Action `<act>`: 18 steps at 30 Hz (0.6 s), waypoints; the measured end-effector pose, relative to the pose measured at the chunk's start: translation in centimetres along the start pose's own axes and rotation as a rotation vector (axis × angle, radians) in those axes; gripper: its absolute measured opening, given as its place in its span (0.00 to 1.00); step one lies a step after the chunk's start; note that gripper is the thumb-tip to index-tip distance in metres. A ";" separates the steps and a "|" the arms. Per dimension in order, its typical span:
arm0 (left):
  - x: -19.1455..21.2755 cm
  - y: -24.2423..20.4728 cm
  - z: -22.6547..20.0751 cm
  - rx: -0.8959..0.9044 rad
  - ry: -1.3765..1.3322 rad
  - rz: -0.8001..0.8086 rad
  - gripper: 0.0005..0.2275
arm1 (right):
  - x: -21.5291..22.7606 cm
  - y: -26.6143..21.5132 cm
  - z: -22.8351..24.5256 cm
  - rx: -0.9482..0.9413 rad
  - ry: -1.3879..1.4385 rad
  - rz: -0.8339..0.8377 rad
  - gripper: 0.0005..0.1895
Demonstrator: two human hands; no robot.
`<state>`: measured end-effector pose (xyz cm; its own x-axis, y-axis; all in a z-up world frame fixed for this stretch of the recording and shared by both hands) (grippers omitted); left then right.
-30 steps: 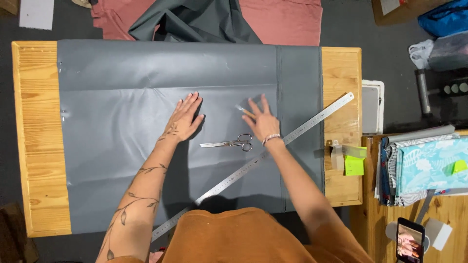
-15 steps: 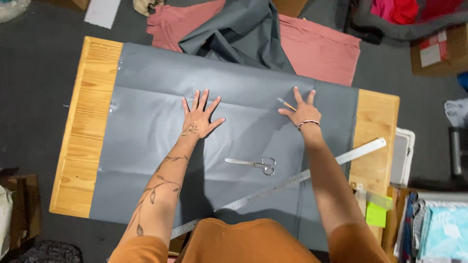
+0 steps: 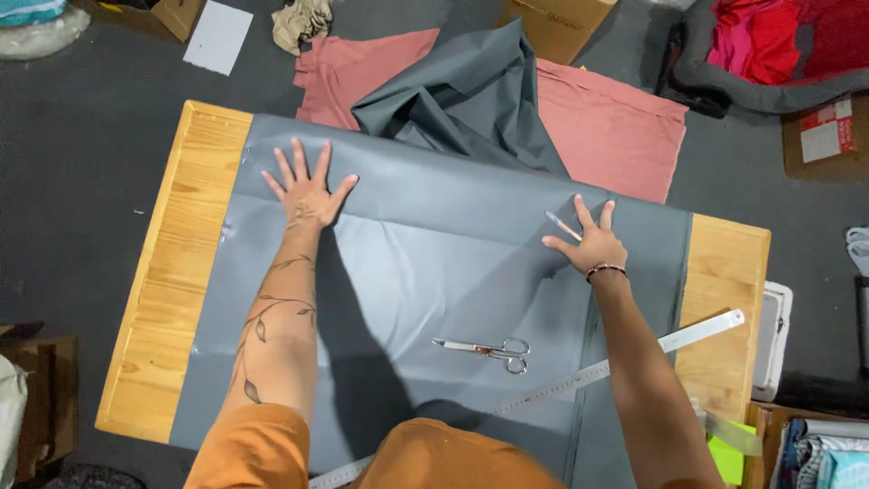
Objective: The person measures and marks a large piece of gray fabric on a wooden table using a metal ruler and a pencil. They draw straight lines along the ruler's edge and then fold the fabric to align the marked sections.
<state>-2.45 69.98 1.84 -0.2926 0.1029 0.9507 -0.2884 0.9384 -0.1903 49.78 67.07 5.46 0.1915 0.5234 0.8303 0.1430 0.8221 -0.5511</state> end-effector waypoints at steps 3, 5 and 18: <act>1.3 0.8 0.5 0.089 -0.003 0.082 0.43 | 0.3 -0.3 0.2 -0.022 0.042 -0.006 0.57; 1.2 0.6 0.5 0.155 0.016 0.172 0.46 | 0.8 -1.2 0.4 -0.033 0.043 0.001 0.56; -12.2 -41.9 -10.1 -0.792 -0.038 0.580 0.17 | 0.0 -0.3 -0.7 -0.029 0.169 -0.049 0.57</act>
<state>22.40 32.74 0.68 -0.2293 0.6199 0.7504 0.6000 0.6971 -0.3925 50.37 66.64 5.60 0.3434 0.4359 0.8319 0.1831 0.8377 -0.5145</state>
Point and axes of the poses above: each hand's wrist, its own y-axis towards the middle knuckle, its own x-axis out of the back of the hand, z = x × y, the point moved 10 cm from there along y, towards the middle knuckle, and after that the axes turned 4 degrees about x, right-handed, at the moved point
